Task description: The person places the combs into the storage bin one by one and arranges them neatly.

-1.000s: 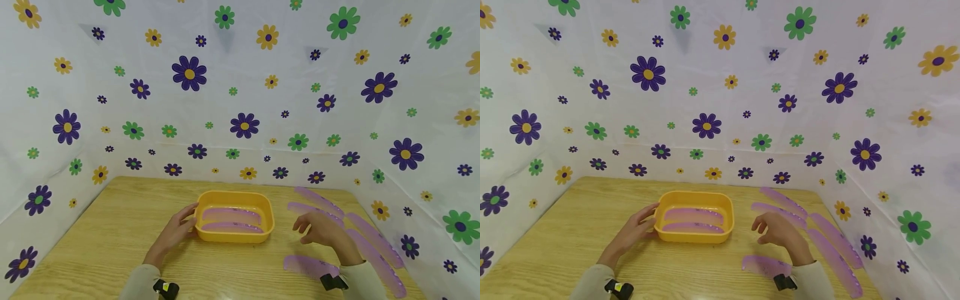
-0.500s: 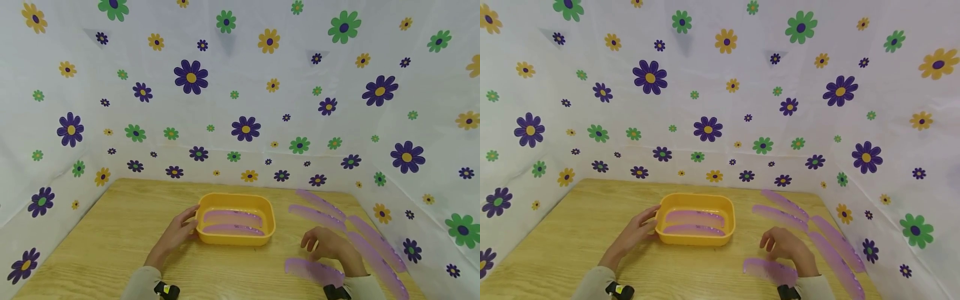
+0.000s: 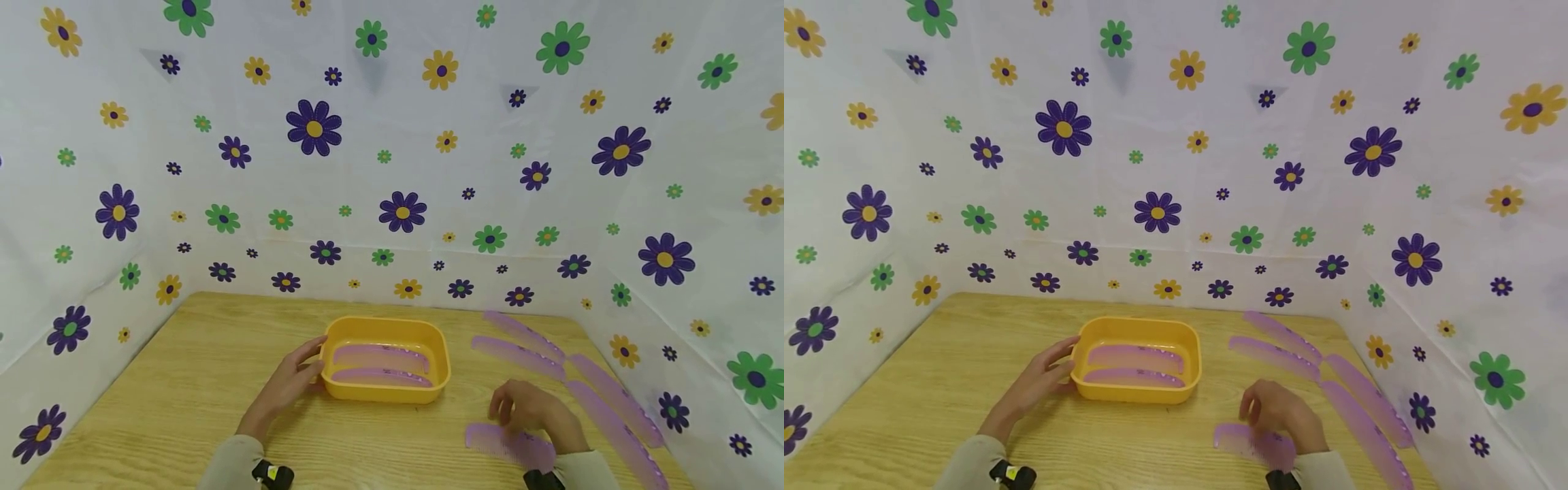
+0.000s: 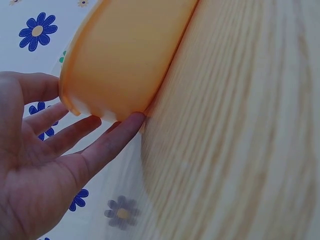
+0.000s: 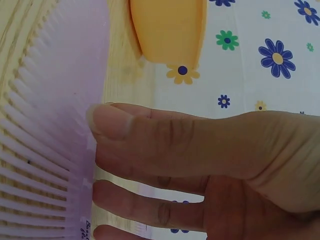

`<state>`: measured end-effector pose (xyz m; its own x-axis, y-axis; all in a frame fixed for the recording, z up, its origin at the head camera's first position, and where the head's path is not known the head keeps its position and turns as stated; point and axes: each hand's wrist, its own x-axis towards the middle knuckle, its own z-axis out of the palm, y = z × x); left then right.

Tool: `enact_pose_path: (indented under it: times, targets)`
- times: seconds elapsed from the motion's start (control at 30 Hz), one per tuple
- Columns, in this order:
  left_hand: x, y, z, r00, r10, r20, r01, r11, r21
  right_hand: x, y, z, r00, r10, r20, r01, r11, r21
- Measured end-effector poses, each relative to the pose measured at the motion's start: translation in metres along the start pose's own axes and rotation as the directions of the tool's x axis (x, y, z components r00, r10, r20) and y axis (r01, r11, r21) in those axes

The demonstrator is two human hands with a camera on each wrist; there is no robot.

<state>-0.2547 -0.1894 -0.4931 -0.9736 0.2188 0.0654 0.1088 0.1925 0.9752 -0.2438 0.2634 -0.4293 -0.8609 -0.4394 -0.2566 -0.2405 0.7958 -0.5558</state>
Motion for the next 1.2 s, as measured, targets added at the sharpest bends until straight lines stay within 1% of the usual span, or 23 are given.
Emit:
enact_pose_path:
  times: [0.17, 0.3, 0.37, 0.47, 0.6, 0.73, 0.83, 0.93, 1.03, 1.1, 1.2]
  targets:
    - [0.0, -0.001, -0.001, 1.0, 0.005, 0.008, -0.005, 1.0, -0.004, 0.001, -0.002, 0.003, 0.999, 0.032, 0.001, -0.032, 0.999, -0.028]
    - [0.0, -0.001, -0.001, 1.0, 0.008, 0.015, -0.008, 1.0, -0.011, 0.001, 0.001, 0.003, 0.999, 0.041, 0.03, -0.041, 0.999, 0.009]
    - [0.001, -0.002, -0.001, 1.0, 0.008, 0.016, -0.008, 1.0, -0.013, 0.002, 0.003, 0.003, 0.998, 0.034, 0.052, -0.036, 0.998, 0.041]
    - [0.001, -0.001, -0.001, 1.0, 0.011, 0.015, -0.011, 1.0, -0.008, 0.004, 0.006, 0.004, 0.997, 0.014, 0.072, -0.018, 0.998, 0.054]
    - [0.002, -0.002, -0.001, 1.0, 0.017, 0.008, -0.017, 1.0, 0.002, 0.005, 0.006, 0.005, 0.998, 0.013, 0.068, -0.015, 1.0, 0.019]
    - [0.002, -0.003, -0.001, 1.0, 0.02, 0.01, -0.02, 1.0, 0.003, 0.006, 0.004, 0.007, 0.998, 0.044, 0.045, -0.043, 0.999, -0.021]
    - [0.002, -0.004, -0.001, 1.0, 0.021, 0.011, -0.021, 1.0, 0.005, 0.005, 0.004, 0.007, 0.999, 0.046, 0.026, -0.044, 0.998, -0.044]
    - [0.002, -0.004, -0.002, 1.0, 0.02, 0.01, -0.02, 1.0, 0.007, 0.005, 0.008, 0.005, 1.0, 0.018, 0.017, -0.018, 0.999, -0.037]
    - [0.002, -0.003, -0.001, 1.0, 0.02, 0.008, -0.02, 1.0, 0.007, 0.004, 0.013, 0.002, 0.997, -0.066, 0.034, 0.067, 0.998, -0.014]
    - [0.003, -0.003, -0.001, 1.0, 0.022, 0.011, -0.022, 1.0, 0.006, 0.005, 0.016, -0.001, 0.989, -0.143, 0.043, 0.143, 0.99, 0.005]
    - [0.002, -0.003, -0.002, 1.0, 0.02, 0.009, -0.02, 1.0, 0.008, 0.007, 0.017, -0.004, 0.963, -0.263, 0.051, 0.26, 0.964, 0.054]
